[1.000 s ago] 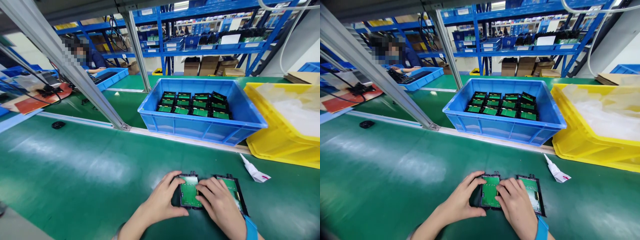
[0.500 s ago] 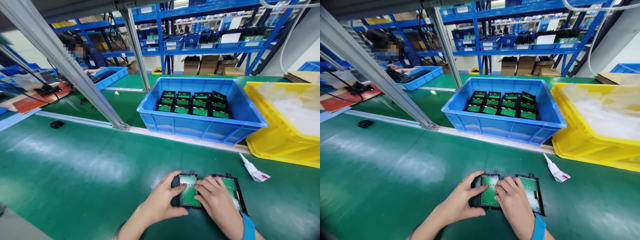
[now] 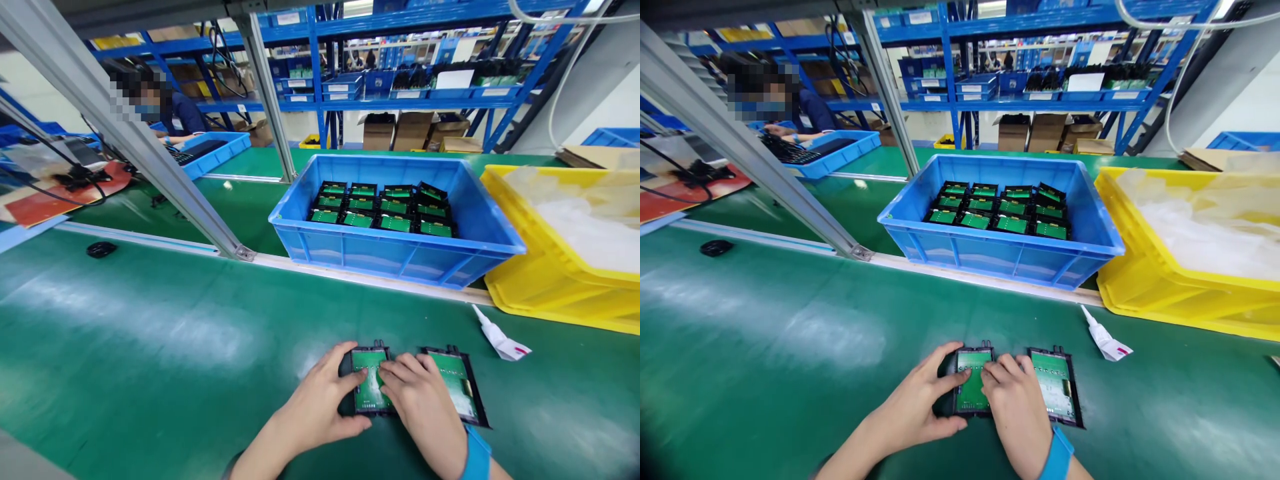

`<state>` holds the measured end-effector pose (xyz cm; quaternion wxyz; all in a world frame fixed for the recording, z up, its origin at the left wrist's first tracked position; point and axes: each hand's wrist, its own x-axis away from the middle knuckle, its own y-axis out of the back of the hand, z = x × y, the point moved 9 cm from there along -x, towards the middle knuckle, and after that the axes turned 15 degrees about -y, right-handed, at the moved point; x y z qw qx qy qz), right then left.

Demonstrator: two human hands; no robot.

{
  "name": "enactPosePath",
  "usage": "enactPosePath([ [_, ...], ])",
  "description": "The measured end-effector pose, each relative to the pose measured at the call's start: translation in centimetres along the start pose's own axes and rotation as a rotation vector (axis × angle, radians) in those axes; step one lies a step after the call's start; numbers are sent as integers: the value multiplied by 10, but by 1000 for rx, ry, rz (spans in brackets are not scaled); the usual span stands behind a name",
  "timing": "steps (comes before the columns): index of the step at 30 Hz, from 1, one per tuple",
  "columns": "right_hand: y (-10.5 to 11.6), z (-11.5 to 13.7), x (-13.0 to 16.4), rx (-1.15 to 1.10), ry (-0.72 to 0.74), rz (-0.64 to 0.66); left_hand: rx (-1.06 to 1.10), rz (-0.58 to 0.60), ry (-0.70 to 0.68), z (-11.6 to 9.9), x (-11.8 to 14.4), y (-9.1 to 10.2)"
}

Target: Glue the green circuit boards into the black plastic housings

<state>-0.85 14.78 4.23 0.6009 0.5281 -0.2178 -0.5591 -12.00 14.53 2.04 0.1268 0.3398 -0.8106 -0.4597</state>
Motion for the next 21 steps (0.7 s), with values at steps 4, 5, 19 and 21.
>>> enactPosePath([
  [4, -1, -1, 1, 25, 10, 22, -27, 0, -2, 0, -1, 0],
  [5, -1, -1, 0, 19, 12, 31, -41, 0, -3, -1, -1, -1],
  [19, -23, 0, -2, 132, 120, 165, -178, -62, -63, -6, -2, 2],
  [21, -28, 1, -3, 159, 117, 176, -211, -89, -69, -8, -3, 4],
])
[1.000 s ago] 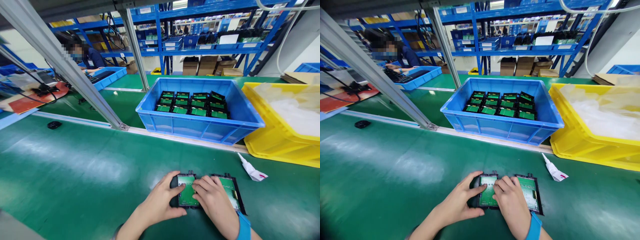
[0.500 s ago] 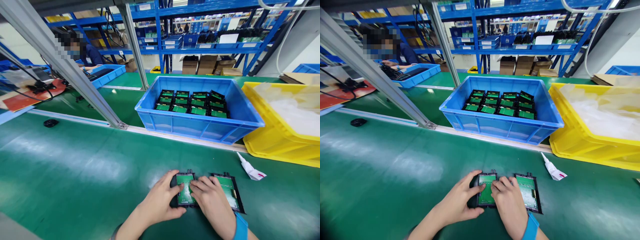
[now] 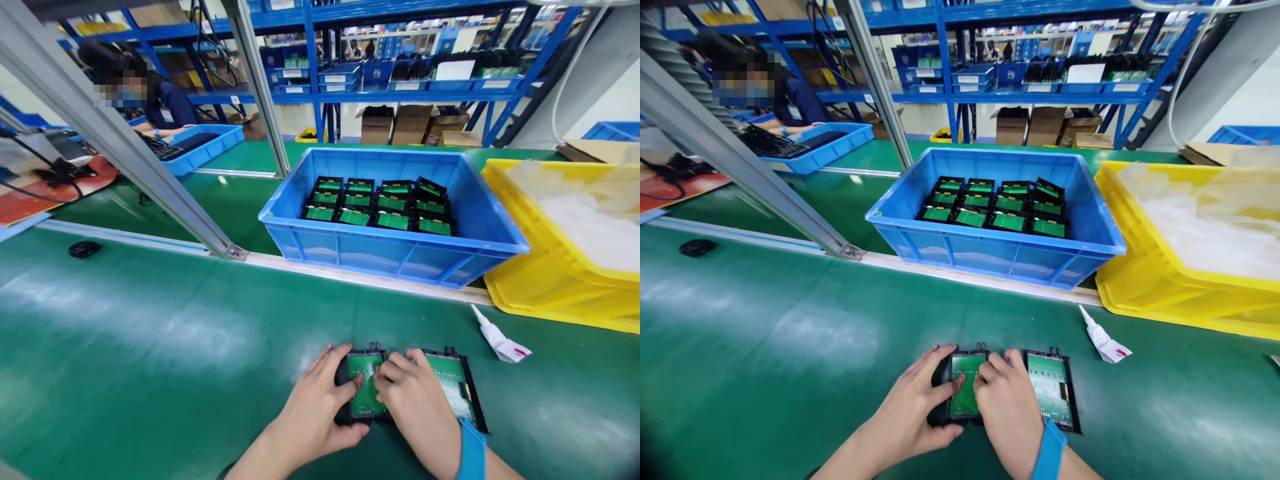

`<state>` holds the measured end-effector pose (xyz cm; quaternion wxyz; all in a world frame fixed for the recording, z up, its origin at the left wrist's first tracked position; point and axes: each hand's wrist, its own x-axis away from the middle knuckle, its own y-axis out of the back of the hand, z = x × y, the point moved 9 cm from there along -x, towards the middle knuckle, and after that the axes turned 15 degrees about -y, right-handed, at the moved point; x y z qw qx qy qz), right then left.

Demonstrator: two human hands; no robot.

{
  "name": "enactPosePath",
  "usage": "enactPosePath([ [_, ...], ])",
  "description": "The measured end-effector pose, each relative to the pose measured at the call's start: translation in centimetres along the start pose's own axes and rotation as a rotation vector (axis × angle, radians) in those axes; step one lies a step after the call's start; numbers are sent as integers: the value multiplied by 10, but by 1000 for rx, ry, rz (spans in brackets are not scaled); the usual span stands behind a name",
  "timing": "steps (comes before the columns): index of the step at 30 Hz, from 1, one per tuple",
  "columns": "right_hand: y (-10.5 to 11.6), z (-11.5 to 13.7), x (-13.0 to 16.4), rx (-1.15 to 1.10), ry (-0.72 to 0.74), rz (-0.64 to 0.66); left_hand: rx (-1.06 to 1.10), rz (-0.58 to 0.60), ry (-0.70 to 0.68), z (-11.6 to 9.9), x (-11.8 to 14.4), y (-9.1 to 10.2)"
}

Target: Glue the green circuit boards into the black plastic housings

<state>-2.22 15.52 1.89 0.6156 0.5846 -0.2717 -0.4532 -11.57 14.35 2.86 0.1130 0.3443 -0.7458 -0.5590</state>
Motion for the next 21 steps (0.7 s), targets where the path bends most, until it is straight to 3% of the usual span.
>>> enactPosePath([
  [4, 2, 7, -2, 22, -28, 23, -70, -44, -26, -4, -3, 7],
  [6, 12, 7, -1, 17, -15, 33, -96, -39, -40, -5, -3, 8],
  [8, 30, -9, 1, -107, -42, 41, -98, -18, -60, -4, -1, 7],
  [11, 63, -86, 9, -390, -337, -41, -50, 13, -67, 2, 5, 1],
  [14, 84, -182, 35, -356, -684, -189, 6, 22, -32, 9, 9, -2],
  [16, 83, -233, 54, -333, -879, -210, 28, 7, -22, 9, 7, 0],
  [18, 70, -262, 70, -379, -1013, -156, 33, -20, -37, 3, 3, 5],
  [21, 44, -271, 82, -551, -1103, -39, 63, -75, -67, -11, -6, 12],
])
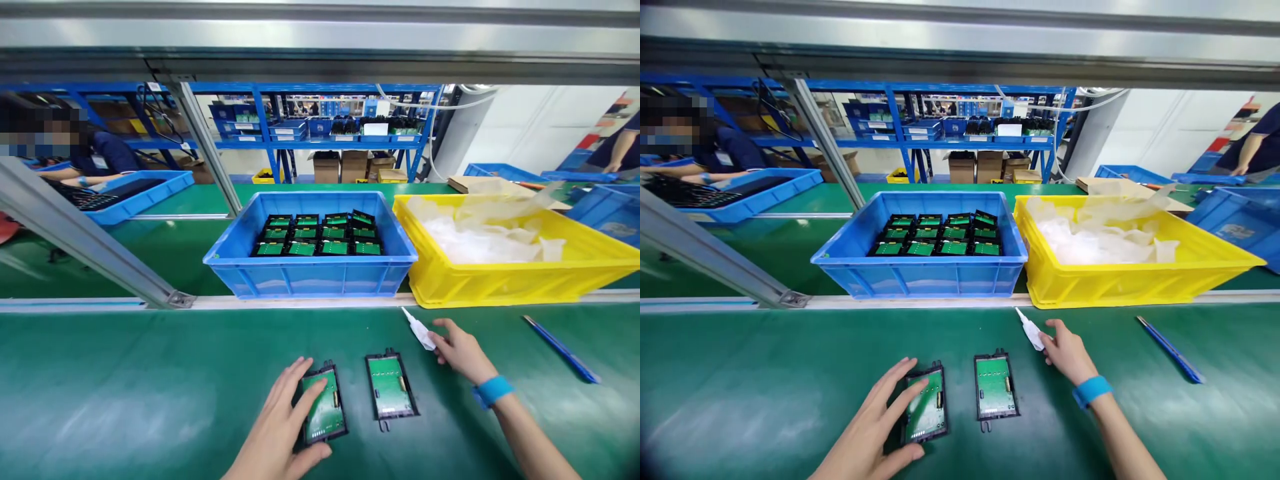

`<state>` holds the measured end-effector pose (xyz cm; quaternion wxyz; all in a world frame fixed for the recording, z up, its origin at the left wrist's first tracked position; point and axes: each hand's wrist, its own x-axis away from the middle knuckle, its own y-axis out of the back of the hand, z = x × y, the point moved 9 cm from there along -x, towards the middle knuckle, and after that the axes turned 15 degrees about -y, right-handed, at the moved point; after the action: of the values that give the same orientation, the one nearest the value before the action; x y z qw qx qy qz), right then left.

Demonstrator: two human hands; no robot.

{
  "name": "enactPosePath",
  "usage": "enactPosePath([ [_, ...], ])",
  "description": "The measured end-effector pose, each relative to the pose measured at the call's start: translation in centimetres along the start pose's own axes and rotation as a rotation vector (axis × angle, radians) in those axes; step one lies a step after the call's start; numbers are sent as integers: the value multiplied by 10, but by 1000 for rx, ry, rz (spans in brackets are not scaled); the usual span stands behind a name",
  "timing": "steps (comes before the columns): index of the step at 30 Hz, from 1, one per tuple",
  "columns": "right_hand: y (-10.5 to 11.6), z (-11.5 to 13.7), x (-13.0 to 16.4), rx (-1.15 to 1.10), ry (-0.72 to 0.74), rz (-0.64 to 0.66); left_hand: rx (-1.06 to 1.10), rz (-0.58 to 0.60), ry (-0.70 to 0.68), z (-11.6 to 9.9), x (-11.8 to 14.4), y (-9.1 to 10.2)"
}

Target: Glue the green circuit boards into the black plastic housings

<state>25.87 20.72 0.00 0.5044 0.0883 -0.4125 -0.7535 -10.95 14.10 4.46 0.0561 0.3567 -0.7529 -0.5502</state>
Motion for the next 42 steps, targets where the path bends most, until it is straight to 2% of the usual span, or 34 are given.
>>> enactPosePath([
  [2, -9, -1, 6, -95, -29, 78, 87, -48, 40, -5, -6, -2],
  [5, -16, 18, 26, -249, 9, 161, 356, -140, 157, -6, -14, -19],
  [9, -34, 59, 79, -480, 89, 353, 966, -288, 326, -15, -32, -53],
  [11, -53, 74, 110, -609, 89, 482, 1198, -408, 383, -22, -43, -59],
  [12, -63, 78, 124, -659, 80, 527, 1244, -463, 383, -25, -48, -58],
  [14, -81, 81, 146, -725, 62, 561, 1235, -514, 369, -28, -55, -51],
  [17, -101, 80, 165, -803, 81, 612, 1219, -497, 427, -24, -53, -50],
  [20, -104, 76, 167, -831, 156, 622, 1319, -473, 514, -16, -44, -57],
  [22, -94, 80, 166, -732, 308, 547, 1352, -479, 535, -12, -38, -59],
  [26, -69, 102, 177, -485, 755, 374, 1379, -464, 532, -12, -33, -59],
  [28, -61, 109, 182, -429, 885, 318, 1389, -457, 549, -13, -32, -58],
  [30, -57, 112, 184, -361, 950, 251, 1393, -445, 566, -14, -31, -57],
  [34, -54, 110, 183, -332, 973, 180, 1396, -421, 540, -19, -35, -52],
  [38, -56, 110, 180, -390, 939, 273, 1388, -395, 474, -24, -38, -52],
  [42, -65, 108, 169, -389, 797, 376, 1430, -389, 380, -30, -41, -52],
])
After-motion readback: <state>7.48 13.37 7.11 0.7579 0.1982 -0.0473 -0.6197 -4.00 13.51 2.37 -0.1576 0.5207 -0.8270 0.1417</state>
